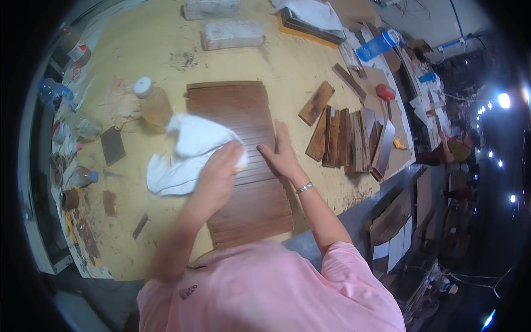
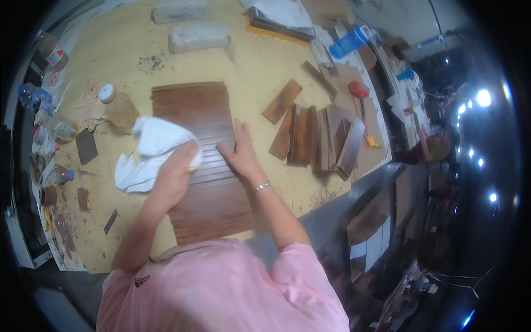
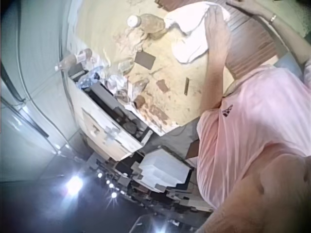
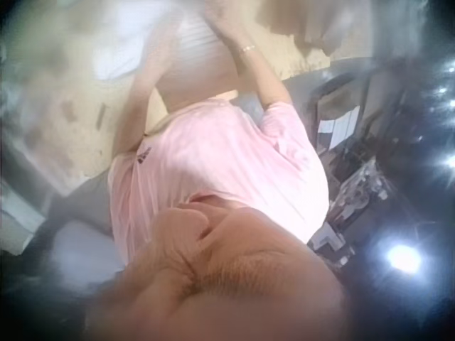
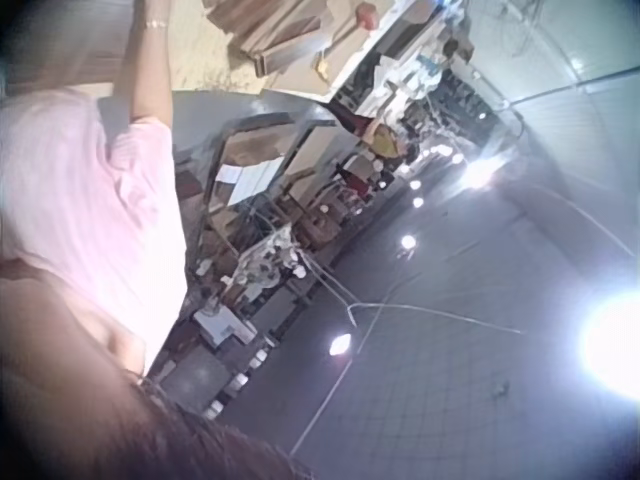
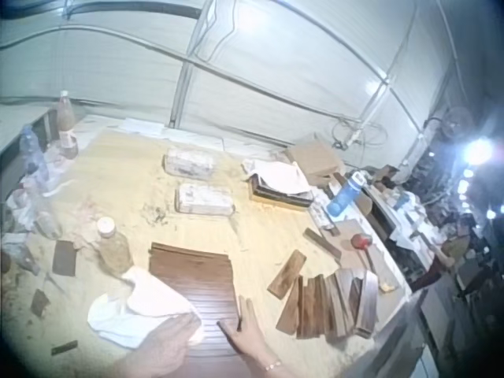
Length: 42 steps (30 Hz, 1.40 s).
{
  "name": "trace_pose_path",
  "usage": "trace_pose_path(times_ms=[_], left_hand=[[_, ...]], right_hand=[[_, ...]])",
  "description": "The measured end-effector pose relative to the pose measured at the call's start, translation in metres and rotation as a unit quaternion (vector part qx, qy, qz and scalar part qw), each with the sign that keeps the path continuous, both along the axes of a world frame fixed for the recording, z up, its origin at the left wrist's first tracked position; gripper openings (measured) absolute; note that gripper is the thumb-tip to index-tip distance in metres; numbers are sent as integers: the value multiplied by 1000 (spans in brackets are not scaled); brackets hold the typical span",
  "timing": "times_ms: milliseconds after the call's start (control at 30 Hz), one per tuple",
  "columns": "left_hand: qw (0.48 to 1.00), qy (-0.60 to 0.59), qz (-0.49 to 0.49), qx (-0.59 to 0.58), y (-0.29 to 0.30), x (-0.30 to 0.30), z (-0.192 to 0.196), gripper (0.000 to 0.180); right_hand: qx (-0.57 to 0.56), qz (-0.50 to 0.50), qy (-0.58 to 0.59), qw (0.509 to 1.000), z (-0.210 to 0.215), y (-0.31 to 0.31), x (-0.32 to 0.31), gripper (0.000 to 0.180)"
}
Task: The person wipes a stack of wood panels with a cloth, pours liquid from a bottle, and applies it to individual wood panels using a sponge and the cloth.
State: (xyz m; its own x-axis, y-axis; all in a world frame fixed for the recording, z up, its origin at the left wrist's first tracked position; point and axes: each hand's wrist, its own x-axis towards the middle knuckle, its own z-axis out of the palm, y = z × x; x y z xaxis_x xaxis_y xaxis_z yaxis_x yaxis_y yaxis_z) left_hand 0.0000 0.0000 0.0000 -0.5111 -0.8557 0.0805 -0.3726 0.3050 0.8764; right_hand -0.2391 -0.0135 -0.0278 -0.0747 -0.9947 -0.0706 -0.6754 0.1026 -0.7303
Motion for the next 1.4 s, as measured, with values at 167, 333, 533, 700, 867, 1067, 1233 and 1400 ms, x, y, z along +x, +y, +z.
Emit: trace_pose_path(times_ms=[167,333,533,700,867,1067,1233,1400], left_hand=[[947,-257,-19,-190,3,11,-13,53],[944,-292,35,-147,8,0,0,51],[933,-308,-11,-186,-7,-25,-3,52],[957,-246,120,-98,-19,-5,-4,45],[925,-306,10,-227,-2,-7,-11,42],[978,-56,200,4,-44,-6,23,38],[957,-203,-16,-206,-53,-82,6,42],[925,-327,13,-191,-44,-22,-15,50]], right_hand=[[-51,-15,-186,981,-25,8,14,77],[-65,-11,-167,984,-19,16,3,74],[-33,-40,-154,987,-16,13,2,72],[0,-31,-151,988,-3,15,4,72],[-34,-32,-144,988,-12,15,3,71],[-29,-42,-149,987,-5,17,2,70],[36,-25,-197,979,7,13,2,69],[-25,-41,-148,988,-7,18,4,60]])
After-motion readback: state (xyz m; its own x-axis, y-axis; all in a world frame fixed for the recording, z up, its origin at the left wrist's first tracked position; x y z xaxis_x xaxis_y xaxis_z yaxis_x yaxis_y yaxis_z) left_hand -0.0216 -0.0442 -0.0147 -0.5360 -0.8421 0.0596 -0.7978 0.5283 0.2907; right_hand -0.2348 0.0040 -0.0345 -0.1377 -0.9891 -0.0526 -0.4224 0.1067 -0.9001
